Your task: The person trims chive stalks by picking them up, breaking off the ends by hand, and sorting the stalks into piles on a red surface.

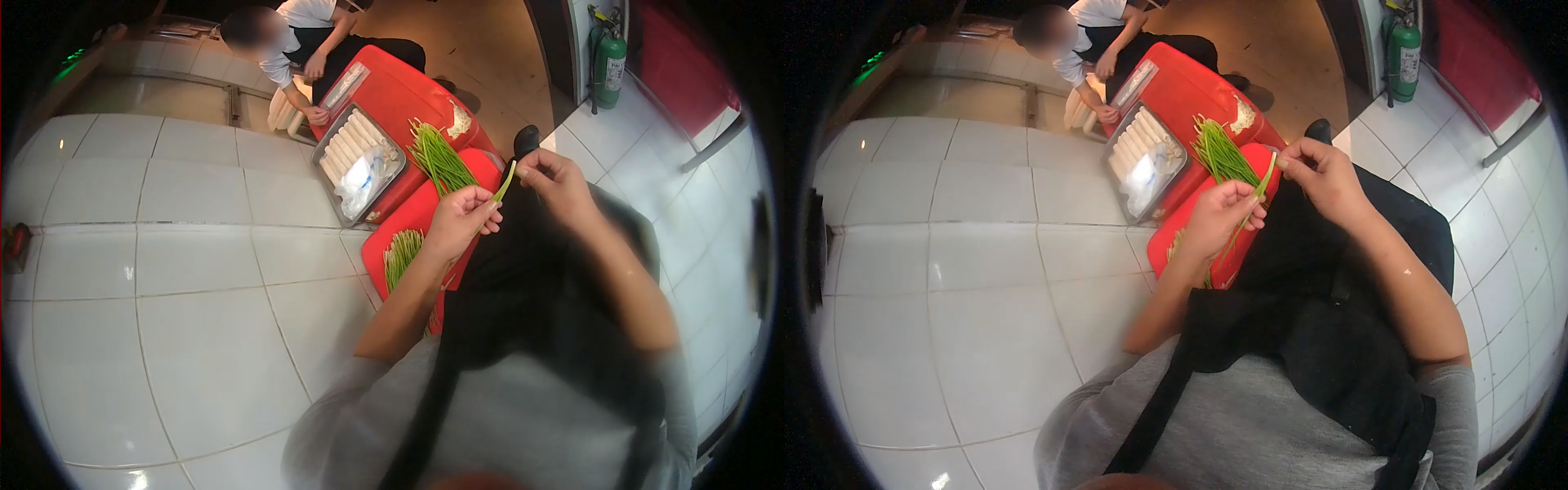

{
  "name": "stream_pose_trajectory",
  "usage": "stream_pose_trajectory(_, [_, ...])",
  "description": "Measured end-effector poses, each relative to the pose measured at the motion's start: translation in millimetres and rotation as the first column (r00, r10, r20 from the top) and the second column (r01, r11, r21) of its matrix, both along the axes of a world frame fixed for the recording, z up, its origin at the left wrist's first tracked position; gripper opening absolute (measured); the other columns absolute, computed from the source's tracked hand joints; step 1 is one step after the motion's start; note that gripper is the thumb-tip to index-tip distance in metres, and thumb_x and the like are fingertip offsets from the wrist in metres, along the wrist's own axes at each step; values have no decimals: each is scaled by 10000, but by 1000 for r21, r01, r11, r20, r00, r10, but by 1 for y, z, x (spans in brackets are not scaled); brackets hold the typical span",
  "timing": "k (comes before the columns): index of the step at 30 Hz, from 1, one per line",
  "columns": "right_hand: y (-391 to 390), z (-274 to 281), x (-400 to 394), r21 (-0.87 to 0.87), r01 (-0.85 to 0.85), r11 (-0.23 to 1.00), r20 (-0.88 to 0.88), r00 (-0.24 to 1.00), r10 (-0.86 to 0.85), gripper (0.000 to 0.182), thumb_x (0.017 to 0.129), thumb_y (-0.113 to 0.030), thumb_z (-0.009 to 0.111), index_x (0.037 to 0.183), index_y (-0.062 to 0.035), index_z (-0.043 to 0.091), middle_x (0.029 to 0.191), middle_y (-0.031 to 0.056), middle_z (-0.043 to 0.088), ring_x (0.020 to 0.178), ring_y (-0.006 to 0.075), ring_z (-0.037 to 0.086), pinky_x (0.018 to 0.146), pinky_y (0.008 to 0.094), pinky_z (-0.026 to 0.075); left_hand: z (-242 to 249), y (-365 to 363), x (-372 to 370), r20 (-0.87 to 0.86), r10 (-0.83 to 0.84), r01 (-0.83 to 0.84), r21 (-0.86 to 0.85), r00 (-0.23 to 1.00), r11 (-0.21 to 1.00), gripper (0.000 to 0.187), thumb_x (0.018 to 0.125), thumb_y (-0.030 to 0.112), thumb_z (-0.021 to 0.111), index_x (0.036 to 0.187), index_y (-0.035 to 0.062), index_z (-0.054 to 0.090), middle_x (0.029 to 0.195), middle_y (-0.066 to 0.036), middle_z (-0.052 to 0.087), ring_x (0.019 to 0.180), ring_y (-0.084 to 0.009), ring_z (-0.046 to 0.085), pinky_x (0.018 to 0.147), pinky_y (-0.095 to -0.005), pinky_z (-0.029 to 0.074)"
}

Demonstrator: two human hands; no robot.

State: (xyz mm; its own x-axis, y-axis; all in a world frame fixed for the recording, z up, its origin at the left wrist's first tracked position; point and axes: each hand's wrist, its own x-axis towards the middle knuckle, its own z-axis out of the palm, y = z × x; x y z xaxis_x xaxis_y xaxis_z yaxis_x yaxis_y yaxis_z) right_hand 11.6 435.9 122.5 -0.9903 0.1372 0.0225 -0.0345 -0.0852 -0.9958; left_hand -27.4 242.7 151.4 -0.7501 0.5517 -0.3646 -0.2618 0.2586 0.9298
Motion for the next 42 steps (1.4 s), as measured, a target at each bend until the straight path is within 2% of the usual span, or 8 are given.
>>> stream_pose_trajectory(4, [9,0,-6,-166,76,983,-38,996,-83,132,867,-159,553,866,-29,575,749,0,569,700,62,506,638,206,403,-1,-4,1,11,5,-6,43,1000,999,112,868,127,549,906,21,550,744,-40,595,605,-87,572,543,-185,458])
stream_pose_trajectory(5, [14,2,-6,-200,111,974,31,994,-107,128,873,-162,544,871,-38,574,747,7,572,697,63,515,636,206,406,0,-5,1,6,11,-11,45,1000,999,112,868,124,547,906,19,549,746,-43,595,608,-91,574,547,-188,459])
stream_pose_trajectory(12, [27,7,-5,-223,227,948,-8,972,-234,140,852,-110,554,961,-26,580,737,8,573,654,67,513,605,197,411,6,-6,-3,24,87,-89,116,996,989,123,876,82,508,970,2,508,790,-94,602,649,-138,593,591,-231,476])
stream_pose_trajectory(18, [11,5,-2,-269,105,957,60,994,-92,156,840,-78,551,968,-8,606,761,19,586,664,74,529,624,207,440,6,2,-4,105,127,-147,210,986,967,147,880,71,493,1011,5,478,854,-142,616,681,-180,611,615,-255,491])
stream_pose_trajectory(26, [-1,9,3,-329,-68,942,147,982,122,225,841,-194,589,982,-21,612,798,6,595,688,69,533,631,209,444,7,12,0,115,76,-99,207,990,973,167,888,91,480,1025,-3,470,935,-171,614,760,-215,617,704,-296,493])
stream_pose_trajectory(31, [-4,10,5,-251,-104,962,108,985,135,204,787,-205,662,864,-21,619,700,-3,570,621,63,502,568,200,419,2,21,4,70,49,-58,136,996,989,145,885,92,491,994,-3,482,895,-157,617,749,-202,619,678,-281,493])
stream_pose_trajectory(36, [-1,9,5,-210,-74,975,131,986,103,200,795,-204,655,850,-15,624,678,-7,564,609,58,496,550,200,416,-1,22,4,48,44,-49,120,998,992,130,883,99,508,969,2,496,852,-139,627,701,-170,624,622,-238,495])
stream_pose_trajectory(42, [-2,3,-1,-174,-38,984,140,988,63,189,801,-189,638,821,-2,640,686,10,593,600,62,509,547,213,418,2,21,0,67,60,-66,89,996,994,152,893,118,485,997,7,483,856,-149,622,707,-201,621,657,-279,495])
